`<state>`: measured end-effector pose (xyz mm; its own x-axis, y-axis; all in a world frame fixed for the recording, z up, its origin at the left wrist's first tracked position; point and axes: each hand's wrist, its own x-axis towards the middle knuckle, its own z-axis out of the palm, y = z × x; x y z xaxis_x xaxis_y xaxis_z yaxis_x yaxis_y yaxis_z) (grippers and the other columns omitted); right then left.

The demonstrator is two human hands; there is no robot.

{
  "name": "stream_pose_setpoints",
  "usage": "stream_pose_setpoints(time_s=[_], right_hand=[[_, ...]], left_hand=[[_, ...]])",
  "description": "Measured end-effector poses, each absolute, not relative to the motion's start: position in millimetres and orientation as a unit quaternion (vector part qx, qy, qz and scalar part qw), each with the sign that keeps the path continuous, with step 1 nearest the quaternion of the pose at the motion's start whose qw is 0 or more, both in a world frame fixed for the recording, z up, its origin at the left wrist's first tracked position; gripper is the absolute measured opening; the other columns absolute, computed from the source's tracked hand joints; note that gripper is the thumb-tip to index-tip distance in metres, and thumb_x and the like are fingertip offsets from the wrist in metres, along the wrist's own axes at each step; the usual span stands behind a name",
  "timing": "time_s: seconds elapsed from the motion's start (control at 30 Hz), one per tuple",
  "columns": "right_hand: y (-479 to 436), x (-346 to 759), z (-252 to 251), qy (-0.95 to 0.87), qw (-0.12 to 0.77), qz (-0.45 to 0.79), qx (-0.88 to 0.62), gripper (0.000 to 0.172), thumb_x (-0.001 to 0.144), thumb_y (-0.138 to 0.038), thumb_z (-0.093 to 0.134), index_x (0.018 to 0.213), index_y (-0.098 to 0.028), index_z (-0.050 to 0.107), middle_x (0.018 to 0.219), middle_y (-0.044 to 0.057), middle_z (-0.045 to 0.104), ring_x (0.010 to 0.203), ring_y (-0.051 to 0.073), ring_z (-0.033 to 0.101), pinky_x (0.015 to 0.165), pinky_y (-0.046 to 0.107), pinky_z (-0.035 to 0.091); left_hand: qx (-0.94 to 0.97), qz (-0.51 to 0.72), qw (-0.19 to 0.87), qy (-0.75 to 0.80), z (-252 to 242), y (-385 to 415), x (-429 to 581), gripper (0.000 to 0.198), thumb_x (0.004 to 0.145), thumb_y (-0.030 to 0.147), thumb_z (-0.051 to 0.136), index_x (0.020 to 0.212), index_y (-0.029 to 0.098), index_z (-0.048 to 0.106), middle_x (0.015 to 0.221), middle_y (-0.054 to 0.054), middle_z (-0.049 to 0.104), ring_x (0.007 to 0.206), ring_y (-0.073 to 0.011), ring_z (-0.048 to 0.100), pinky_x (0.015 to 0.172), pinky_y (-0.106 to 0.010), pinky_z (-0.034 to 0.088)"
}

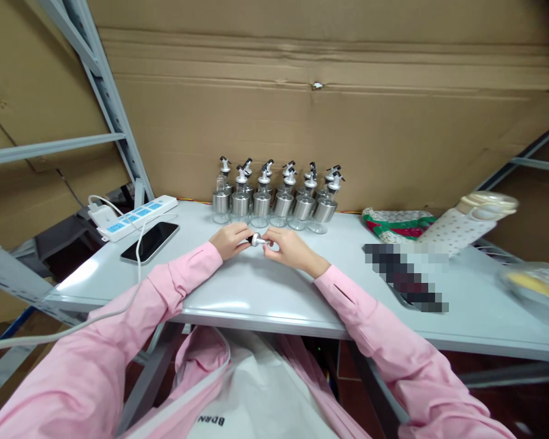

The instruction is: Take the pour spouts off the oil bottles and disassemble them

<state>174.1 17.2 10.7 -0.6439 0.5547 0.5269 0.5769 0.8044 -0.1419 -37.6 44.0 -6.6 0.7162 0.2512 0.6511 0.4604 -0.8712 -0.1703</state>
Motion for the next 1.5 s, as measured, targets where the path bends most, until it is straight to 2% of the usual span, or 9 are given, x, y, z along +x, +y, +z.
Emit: stream_pose_setpoints(time_s=[0.2, 0.4, 0.57, 0.7, 0.8, 0.93, 1.13, 1.37, 1.5], right_hand=[[18.9, 177.5, 10.8, -0.911, 0.28, -0.014, -0.302, 0.012, 0.076, -0.013, 0.051, 0.086, -0.016, 0.057, 0.079, 0.004, 0.061, 0.071, 0.015, 0.054, 0.065, 0.024, 0.038], [14.0, 173.6, 13.8, -0.913, 0.286, -0.062, -0.284, 0.022, 0.082, -0.036, 0.055, 0.09, -0.016, 0.057, 0.079, 0.005, 0.061, 0.071, 0.017, 0.054, 0.065, 0.026, 0.039], [16.6, 176.0, 13.9, -0.901, 0.302, -0.157, -0.268, 0.026, 0.089, -0.037, 0.044, 0.098, -0.017, 0.057, 0.085, 0.007, 0.063, 0.077, 0.017, 0.055, 0.068, 0.028, 0.038], [17.4, 178.7, 14.3, -0.897, 0.313, -0.197, -0.241, 0.022, 0.09, -0.033, 0.043, 0.094, -0.017, 0.058, 0.086, 0.006, 0.063, 0.076, 0.016, 0.053, 0.067, 0.027, 0.035], [16.2, 179.1, 16.6, -0.897, 0.302, -0.212, -0.242, 0.025, 0.091, -0.034, 0.041, 0.092, -0.018, 0.058, 0.084, 0.006, 0.062, 0.074, 0.016, 0.051, 0.065, 0.028, 0.033], [14.6, 177.1, 21.7, -0.897, 0.281, -0.204, -0.272, 0.03, 0.093, -0.035, 0.035, 0.089, -0.017, 0.058, 0.08, 0.007, 0.059, 0.073, 0.017, 0.047, 0.066, 0.029, 0.03], [15.5, 172.4, 25.2, -0.897, 0.304, -0.129, -0.293, 0.034, 0.093, -0.038, 0.033, 0.079, -0.017, 0.055, 0.072, 0.004, 0.055, 0.07, 0.015, 0.045, 0.068, 0.03, 0.026], [19.8, 168.9, 24.9, -0.857, 0.353, 0.117, -0.356, 0.041, 0.089, -0.04, 0.037, 0.058, -0.016, 0.045, 0.055, -0.004, 0.042, 0.053, 0.008, 0.036, 0.065, 0.026, 0.025], [23.1, 167.2, 20.7, -0.796, 0.379, 0.288, -0.373, 0.038, 0.082, -0.043, 0.044, 0.055, -0.016, 0.044, 0.052, -0.005, 0.037, 0.052, 0.008, 0.034, 0.058, 0.024, 0.025]], left_hand=[[-0.919, -0.28, 0.204, -0.189, -6.0, 34.4, -25.0, 0.033, 0.091, 0.037, 0.03, 0.09, 0.011, 0.052, 0.081, -0.009, 0.056, 0.073, -0.0185, 0.051, 0.066, -0.03, 0.041], [-0.927, -0.233, 0.109, -0.272, -5.6, 34.4, -27.2, 0.023, 0.087, 0.028, 0.03, 0.081, 0.014, 0.047, 0.076, -0.007, 0.051, 0.068, -0.0173, 0.048, 0.064, -0.029, 0.04], [-0.891, -0.297, -0.065, -0.336, -2.2, 32.1, -24.9, 0.018, 0.081, 0.028, 0.033, 0.068, 0.018, 0.04, 0.064, 0.0, 0.042, 0.058, -0.0126, 0.04, 0.058, -0.026, 0.035], [-0.817, -0.336, -0.324, -0.338, -5.6, 31.3, -16.9, 0.034, 0.082, 0.045, 0.032, 0.062, 0.018, 0.036, 0.052, 0.005, 0.032, 0.048, -0.0086, 0.031, 0.049, -0.023, 0.03], [-0.788, -0.324, -0.417, -0.316, -8.3, 33.4, -13.0, 0.048, 0.081, 0.062, 0.023, 0.063, 0.019, 0.035, 0.049, 0.007, 0.025, 0.041, -0.0074, 0.03, 0.043, -0.023, 0.03], [-0.782, -0.329, -0.443, -0.29, -6.2, 35.8, -12.7, 0.056, 0.074, 0.074, 0.026, 0.062, 0.02, 0.032, 0.052, 0.006, 0.029, 0.044, -0.0085, 0.038, 0.046, -0.026, 0.037], [-0.787, -0.335, -0.439, -0.274, 1.7, 39.4, -18.4, 0.057, 0.073, 0.074, 0.034, 0.06, 0.018, 0.035, 0.054, 0.003, 0.039, 0.05, -0.0095, 0.043, 0.054, -0.029, 0.041], [-0.806, -0.327, -0.409, -0.276, 7.2, 43.0, -19.2, 0.05, 0.08, 0.063, 0.033, 0.059, 0.018, 0.037, 0.052, 0.003, 0.042, 0.051, -0.0094, 0.042, 0.059, -0.028, 0.04], [-0.851, -0.296, -0.302, -0.312, 11.2, 41.0, -22.9, 0.04, 0.086, 0.045, 0.028, 0.061, 0.017, 0.041, 0.054, 0.002, 0.045, 0.053, -0.0098, 0.043, 0.059, -0.026, 0.038]])
